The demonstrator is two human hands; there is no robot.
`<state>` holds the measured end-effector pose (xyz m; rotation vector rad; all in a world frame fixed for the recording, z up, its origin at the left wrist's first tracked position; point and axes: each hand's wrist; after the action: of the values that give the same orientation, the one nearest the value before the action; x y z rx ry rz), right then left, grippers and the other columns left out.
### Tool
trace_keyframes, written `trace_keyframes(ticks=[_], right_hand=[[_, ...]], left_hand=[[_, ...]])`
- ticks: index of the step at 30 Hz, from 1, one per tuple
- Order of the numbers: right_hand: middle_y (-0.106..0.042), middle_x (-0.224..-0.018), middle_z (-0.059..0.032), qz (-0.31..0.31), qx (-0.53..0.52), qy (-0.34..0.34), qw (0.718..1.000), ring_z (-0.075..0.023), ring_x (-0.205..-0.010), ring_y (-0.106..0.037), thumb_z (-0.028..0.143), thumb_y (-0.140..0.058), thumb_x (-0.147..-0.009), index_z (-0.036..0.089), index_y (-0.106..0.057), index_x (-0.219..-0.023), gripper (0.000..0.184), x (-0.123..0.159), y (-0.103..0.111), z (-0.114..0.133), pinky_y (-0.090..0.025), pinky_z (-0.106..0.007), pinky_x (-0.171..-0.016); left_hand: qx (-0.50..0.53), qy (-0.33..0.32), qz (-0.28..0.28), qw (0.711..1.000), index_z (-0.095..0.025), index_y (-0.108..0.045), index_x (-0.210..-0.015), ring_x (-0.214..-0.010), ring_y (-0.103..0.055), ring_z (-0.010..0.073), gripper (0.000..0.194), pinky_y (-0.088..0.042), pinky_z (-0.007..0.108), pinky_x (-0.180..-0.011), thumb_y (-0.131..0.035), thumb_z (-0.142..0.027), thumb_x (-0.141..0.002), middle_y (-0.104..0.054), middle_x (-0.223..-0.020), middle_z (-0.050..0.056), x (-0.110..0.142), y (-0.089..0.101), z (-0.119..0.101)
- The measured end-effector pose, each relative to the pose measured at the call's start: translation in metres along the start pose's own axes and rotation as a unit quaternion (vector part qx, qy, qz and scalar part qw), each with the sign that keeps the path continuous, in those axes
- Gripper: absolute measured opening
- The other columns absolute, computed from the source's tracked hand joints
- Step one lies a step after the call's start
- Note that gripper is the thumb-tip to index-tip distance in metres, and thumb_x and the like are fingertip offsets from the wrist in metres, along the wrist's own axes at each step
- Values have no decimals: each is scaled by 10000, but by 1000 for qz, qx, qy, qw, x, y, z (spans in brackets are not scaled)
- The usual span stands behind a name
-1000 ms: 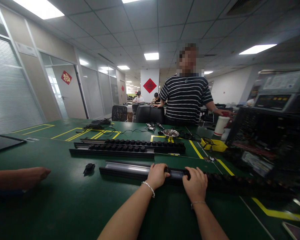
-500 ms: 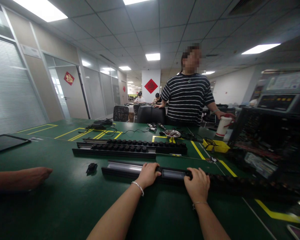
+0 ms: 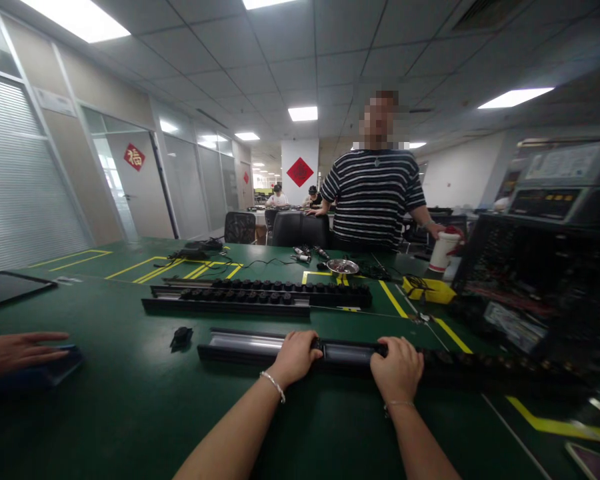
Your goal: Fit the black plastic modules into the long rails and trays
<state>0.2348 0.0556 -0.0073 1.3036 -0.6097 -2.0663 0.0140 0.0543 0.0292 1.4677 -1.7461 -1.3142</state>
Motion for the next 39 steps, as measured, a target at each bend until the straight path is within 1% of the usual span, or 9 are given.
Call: trace_keyframes(ticks=[4,8,13,19,26,33,35,37,39], right_hand=[[-606,-1027,-94,3,2,3,1000,-266,-1136,-423,174,-430,-654,181,-586,-873,270,0,0,0,-222,-489,-1007],[-602,-1035,-93,7,7,5,1000,-263,-1141,-419,176,-423,-664,181,-584,-877,267,0,2,1,-225,-480,-1003],[-597,-1044,-97,14,14,7,1000,-265,-1134,-420,187,-424,-669,176,-585,-903,284,-1,2,0,-228,-488,-999],[-595,-1036,-101,18,19,23,999,-275,-1119,-426,198,-429,-684,181,-597,-911,283,-2,2,-4,-248,-506,-978],[-600,-1017,-93,2,20,15,1000,-266,-1115,-434,168,-443,-676,193,-605,-872,255,-1,2,0,-256,-476,-972],[-608,-1016,-86,7,27,10,1000,-268,-1125,-435,181,-453,-686,194,-606,-885,251,-2,0,-3,-249,-485,-986],[-608,-1021,-87,13,27,9,1000,-270,-1125,-437,180,-456,-684,193,-609,-887,254,-2,0,-3,-254,-492,-986],[-606,-1024,-89,14,29,7,999,-270,-1126,-437,177,-457,-682,191,-612,-887,257,-2,0,-3,-256,-496,-986],[-604,-1026,-91,16,31,7,999,-270,-1125,-437,176,-456,-681,189,-614,-885,259,-3,1,-2,-257,-497,-986]], left_hand=[[-2,6,14,1000,-223,-542,-1107,-1066,-537,211,319,-338,342,-959,-544,-321,-803,-633,-1104,51,4,10,10],[-6,14,21,1000,-220,-539,-1117,-1080,-528,207,325,-329,338,-971,-536,-311,-806,-623,-1129,53,10,21,26],[-13,44,26,999,-228,-536,-1129,-1108,-513,203,331,-300,344,-1001,-526,-294,-805,-615,-1152,45,20,35,52],[-11,68,25,997,-229,-536,-1141,-1112,-505,213,354,-290,367,-1018,-524,-274,-790,-598,-1190,43,34,53,88],[-17,95,33,995,-231,-528,-1151,-1190,-457,210,375,-282,372,-1035,-509,-249,-777,-563,-1244,50,48,76,120],[-19,132,27,991,-225,-510,-1191,-1300,-338,214,418,-245,377,-1065,-492,-244,-774,-515,-1309,53,58,84,150],[-17,132,20,991,-198,-515,-1181,-1283,-362,220,417,-256,374,-1061,-487,-243,-767,-522,-1296,73,61,88,159],[-14,122,13,992,-175,-531,-1146,-1223,-429,225,400,-294,362,-1040,-483,-251,-756,-552,-1245,93,65,94,167],[-14,111,5,994,-179,-549,-1106,-1154,-482,223,375,-329,354,-1015,-479,-261,-747,-576,-1194,92,69,100,175]])
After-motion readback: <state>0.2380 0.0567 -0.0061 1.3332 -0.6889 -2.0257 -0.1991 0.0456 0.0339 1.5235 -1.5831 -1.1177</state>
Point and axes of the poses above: each hand's wrist, its own x-axis away from the middle knuckle, its own y-axis out of the back of the hand, z = x × y
